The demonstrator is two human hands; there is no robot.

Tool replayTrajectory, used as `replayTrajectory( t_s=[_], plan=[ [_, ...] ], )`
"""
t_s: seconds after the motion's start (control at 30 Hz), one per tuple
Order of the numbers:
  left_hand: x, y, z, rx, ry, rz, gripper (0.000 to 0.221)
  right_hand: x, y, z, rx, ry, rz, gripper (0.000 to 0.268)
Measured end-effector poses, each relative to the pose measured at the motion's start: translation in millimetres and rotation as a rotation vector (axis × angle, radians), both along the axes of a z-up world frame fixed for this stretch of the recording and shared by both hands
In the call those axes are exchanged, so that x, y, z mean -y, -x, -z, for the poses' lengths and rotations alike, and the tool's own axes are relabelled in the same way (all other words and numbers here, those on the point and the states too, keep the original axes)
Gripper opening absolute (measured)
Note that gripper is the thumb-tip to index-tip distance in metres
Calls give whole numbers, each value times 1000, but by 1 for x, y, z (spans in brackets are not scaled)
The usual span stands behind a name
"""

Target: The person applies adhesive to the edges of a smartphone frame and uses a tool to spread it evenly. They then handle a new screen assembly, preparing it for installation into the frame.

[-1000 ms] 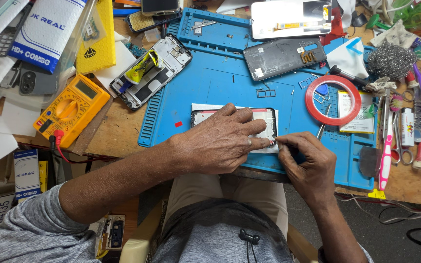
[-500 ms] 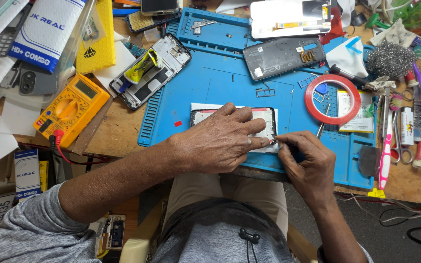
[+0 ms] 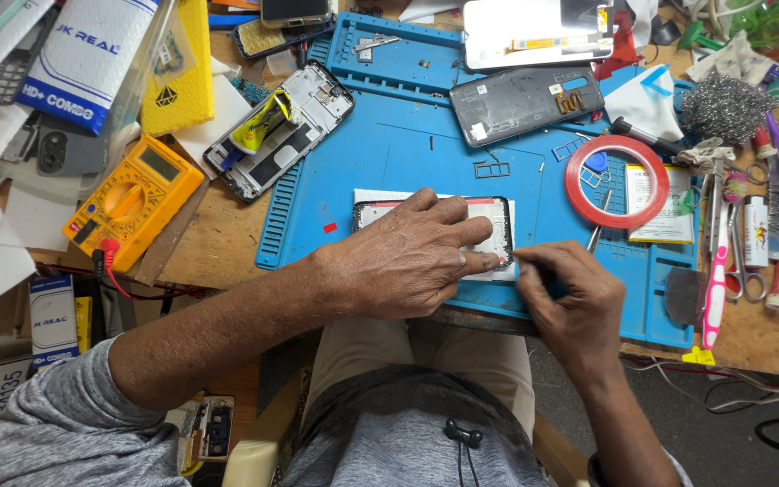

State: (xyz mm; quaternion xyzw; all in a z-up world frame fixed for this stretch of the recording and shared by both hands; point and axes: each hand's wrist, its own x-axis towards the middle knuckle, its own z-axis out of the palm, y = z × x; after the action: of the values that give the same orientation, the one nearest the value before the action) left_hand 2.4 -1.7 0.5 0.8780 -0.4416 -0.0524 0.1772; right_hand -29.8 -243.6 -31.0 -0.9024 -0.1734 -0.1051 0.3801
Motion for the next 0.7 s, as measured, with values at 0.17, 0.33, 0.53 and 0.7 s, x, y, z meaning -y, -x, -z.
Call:
replayTrajectory(
  t_s=[0.17, 0.33, 0.53, 0.7],
  plan=[
    [-48, -4, 12, 58, 215, -95, 50, 9, 1, 4, 29, -133, 3, 14],
    [-99, 35, 30, 182, 379, -417, 98, -15, 7, -20, -22, -89, 11, 11],
    [-92, 59, 27, 137, 424, -570, 103, -50, -16, -43, -47, -39, -72, 20],
    [-77, 54, 11, 196, 327, -510, 86, -32, -37, -28, -3, -59, -63, 26]
  ],
)
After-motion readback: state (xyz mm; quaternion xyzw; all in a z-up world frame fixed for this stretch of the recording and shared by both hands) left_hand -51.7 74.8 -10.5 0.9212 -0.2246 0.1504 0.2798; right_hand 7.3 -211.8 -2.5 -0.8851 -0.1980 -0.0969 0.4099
